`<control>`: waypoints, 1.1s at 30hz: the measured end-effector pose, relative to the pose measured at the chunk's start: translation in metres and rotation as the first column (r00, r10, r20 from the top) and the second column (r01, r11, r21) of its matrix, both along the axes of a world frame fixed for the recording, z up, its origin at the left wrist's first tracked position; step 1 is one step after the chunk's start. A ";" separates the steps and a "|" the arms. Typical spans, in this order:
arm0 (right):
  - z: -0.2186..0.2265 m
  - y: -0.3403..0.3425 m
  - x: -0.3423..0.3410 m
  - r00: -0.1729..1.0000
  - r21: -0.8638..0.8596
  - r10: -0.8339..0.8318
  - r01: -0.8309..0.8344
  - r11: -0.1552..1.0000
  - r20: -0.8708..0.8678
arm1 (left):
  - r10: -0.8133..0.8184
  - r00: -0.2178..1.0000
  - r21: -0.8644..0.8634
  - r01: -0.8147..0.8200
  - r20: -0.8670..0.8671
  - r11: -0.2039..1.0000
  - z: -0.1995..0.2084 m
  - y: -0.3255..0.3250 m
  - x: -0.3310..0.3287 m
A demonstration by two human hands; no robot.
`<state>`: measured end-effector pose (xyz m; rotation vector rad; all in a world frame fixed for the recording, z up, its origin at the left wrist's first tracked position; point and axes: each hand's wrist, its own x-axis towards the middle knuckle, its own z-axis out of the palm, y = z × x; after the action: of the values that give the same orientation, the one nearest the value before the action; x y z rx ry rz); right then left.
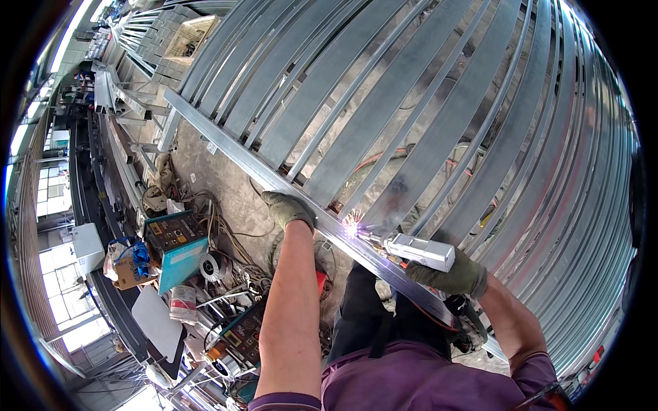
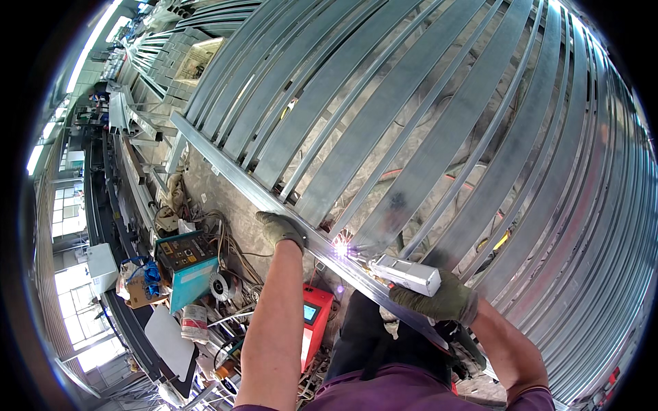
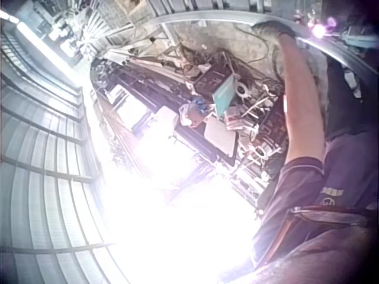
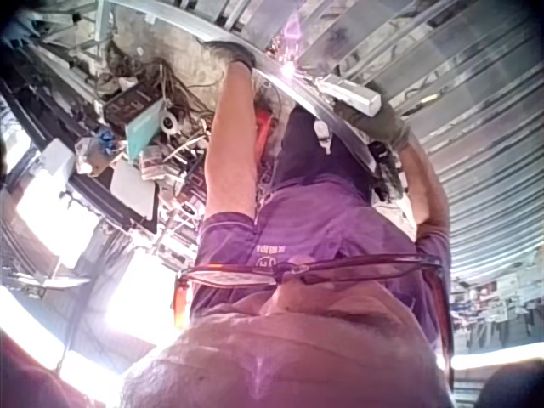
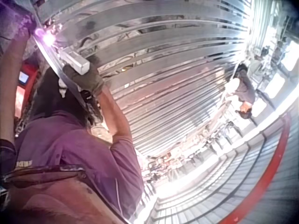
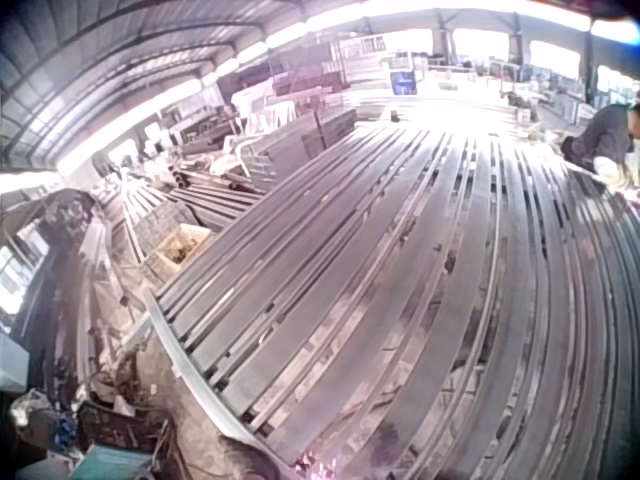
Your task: The person welds a metal frame using a handheld welding torch. They hold the frame with one hand and guide the torch along the seams with the other, creating sparks as they work.
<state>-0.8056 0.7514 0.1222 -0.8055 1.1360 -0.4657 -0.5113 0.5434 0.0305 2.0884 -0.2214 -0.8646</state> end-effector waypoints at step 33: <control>-0.003 0.005 -0.001 0.998 0.043 -0.048 0.046 0.998 0.040 | -0.696 -0.689 0.964 -0.267 -0.200 -0.013 -0.193 -0.001 0.106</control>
<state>-0.8070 0.7560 0.1191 -0.7306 1.1255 -0.4940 -0.4051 0.5425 -0.1622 2.2814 -3.3416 1.0376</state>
